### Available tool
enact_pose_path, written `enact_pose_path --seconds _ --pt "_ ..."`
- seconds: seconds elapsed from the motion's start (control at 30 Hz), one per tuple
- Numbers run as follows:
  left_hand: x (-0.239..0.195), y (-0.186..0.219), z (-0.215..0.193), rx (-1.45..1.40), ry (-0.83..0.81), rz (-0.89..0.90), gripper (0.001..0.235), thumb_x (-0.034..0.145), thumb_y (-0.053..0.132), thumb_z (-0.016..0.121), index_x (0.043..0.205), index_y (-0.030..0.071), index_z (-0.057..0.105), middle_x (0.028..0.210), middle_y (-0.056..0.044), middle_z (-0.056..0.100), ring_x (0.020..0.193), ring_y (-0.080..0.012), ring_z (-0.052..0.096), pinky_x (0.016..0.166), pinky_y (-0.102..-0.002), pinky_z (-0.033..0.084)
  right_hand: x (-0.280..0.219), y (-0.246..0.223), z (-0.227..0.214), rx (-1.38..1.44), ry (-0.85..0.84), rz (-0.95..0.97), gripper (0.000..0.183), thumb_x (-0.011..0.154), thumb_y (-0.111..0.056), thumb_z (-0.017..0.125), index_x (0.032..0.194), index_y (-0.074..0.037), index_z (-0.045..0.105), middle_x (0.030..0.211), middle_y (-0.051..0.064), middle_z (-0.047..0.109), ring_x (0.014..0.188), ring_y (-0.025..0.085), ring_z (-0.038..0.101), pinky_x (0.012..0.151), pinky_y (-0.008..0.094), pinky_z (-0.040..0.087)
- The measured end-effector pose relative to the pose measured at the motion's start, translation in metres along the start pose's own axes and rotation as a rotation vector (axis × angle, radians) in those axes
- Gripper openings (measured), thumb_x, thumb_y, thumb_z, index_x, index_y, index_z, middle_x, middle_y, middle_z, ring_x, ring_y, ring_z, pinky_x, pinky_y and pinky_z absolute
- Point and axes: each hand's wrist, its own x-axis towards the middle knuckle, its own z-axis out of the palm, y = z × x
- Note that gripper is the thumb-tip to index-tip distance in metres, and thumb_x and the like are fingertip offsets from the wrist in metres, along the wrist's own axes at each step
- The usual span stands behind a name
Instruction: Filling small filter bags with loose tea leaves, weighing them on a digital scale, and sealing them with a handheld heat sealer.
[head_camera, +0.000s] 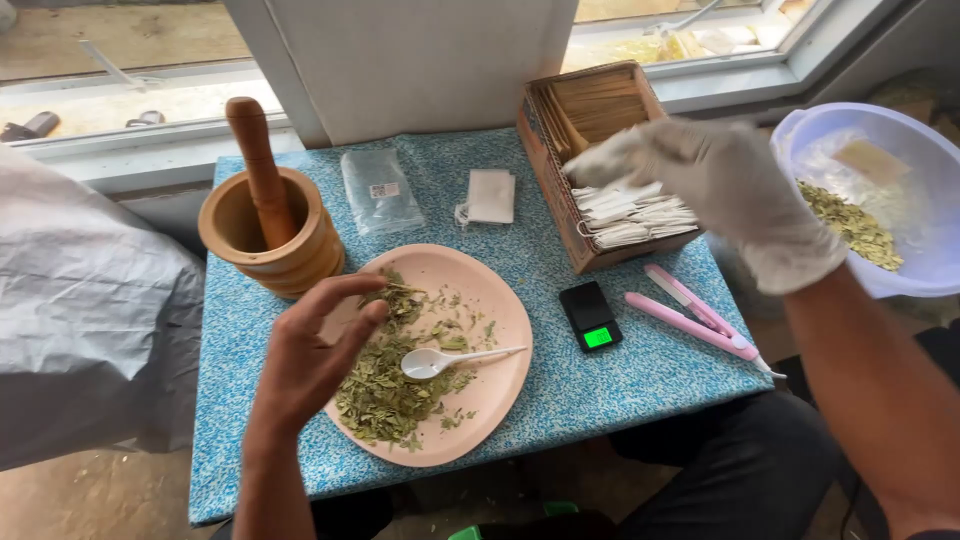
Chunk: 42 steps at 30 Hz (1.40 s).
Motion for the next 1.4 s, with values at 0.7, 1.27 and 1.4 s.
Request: enact_pose_path --seconds 0.7,1.27,1.4 --pt "-0.024 -0.049 -0.017 0.421 -0.14 -0.323 0.042 0.102 0.043 0.067 0.141 0.03 0.077 0.155 0.007 0.072 0.143 -0.025 0.067 0.107 -0.054 0.054 0.059 0.15 0.064 -0.69 -0.415 -0.103 0.052 0.113 -0.038 0.037 0.118 -0.023 0.087 0.125 -0.01 0.086 0.098 0.015 0.079 0.105 0.045 0.042" --pt "-0.031 -0.087 0.024 0.144 0.2 -0.143 0.044 0.119 0.04 0.048 0.137 0.013 0.078 0.151 -0.018 0.07 0.137 -0.0462 0.065 0.108 -0.062 0.052 0.052 0.175 0.088 -0.97 -0.391 -0.117 0.051 0.123 -0.043 0.022 0.127 -0.039 0.073 0.112 -0.015 0.087 0.112 0.015 0.083 0.132 0.064 0.023" --pt "-0.03 -0.094 0.032 0.121 0.265 -0.032 0.052 0.119 0.042 0.043 0.134 0.007 0.078 0.149 -0.019 0.069 0.141 -0.0368 0.065 0.112 -0.052 0.05 0.053 0.093 0.064 -0.579 -0.49 0.217 0.077 0.122 -0.05 0.019 0.118 -0.015 0.087 0.13 0.005 0.087 0.131 0.019 0.075 0.144 0.054 0.011"
